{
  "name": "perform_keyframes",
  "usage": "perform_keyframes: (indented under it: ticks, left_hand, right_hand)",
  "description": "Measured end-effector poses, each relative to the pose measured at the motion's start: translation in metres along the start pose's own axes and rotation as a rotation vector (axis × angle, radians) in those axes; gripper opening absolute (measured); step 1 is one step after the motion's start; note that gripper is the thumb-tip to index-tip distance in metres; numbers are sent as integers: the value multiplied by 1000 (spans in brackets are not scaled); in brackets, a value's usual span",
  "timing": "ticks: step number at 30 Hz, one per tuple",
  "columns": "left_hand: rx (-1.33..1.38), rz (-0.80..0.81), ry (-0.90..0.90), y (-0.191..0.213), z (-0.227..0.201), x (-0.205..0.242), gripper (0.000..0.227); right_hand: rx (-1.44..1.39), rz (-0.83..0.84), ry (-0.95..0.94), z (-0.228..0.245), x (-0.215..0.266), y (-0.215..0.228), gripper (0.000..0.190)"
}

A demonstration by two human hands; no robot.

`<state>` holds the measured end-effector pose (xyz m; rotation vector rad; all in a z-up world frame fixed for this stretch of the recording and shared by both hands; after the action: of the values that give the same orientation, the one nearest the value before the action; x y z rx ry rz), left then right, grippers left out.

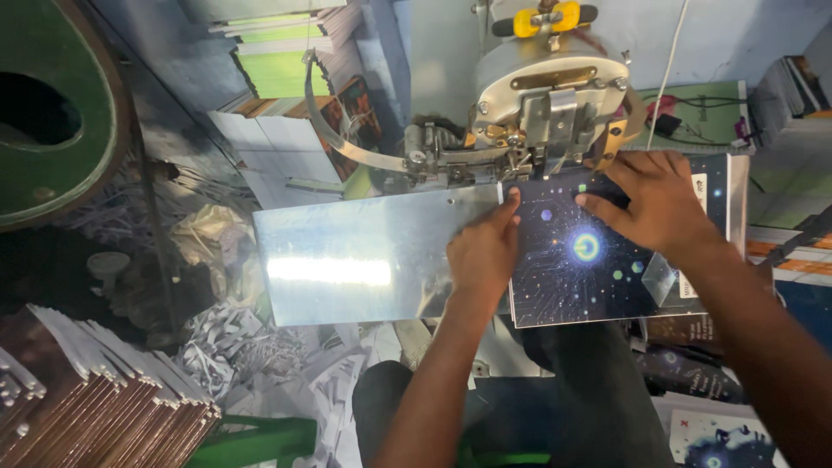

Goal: The person repeatedly picks up a book, places it into a binding machine, and then removes it to set it aside. The process is repeated for multiple books with different cover designs.

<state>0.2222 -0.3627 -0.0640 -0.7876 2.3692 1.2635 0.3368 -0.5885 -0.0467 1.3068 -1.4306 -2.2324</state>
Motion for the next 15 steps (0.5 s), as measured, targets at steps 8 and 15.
perform_keyframes:
  ticks: [8,15]
  left_hand:
    - [27,32,-99,5,6,6,45]
    - [23,10,-99,2,9,12,28]
  right_hand:
    - [63,613,-35,-52,-56,7,90]
    - [92,642,-291,-20,-42,53,79]
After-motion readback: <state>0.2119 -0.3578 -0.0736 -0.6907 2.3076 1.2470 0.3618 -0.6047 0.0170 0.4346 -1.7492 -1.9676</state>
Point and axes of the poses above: each hand's wrist, its own x-axis away from the middle knuckle, its own y-axis out of the back of the hand, z = x × y, the point moved 1 cm from there along -x, towards the middle knuckle, and after that the axes turned 3 degrees about -x, right-handed, at the moved point
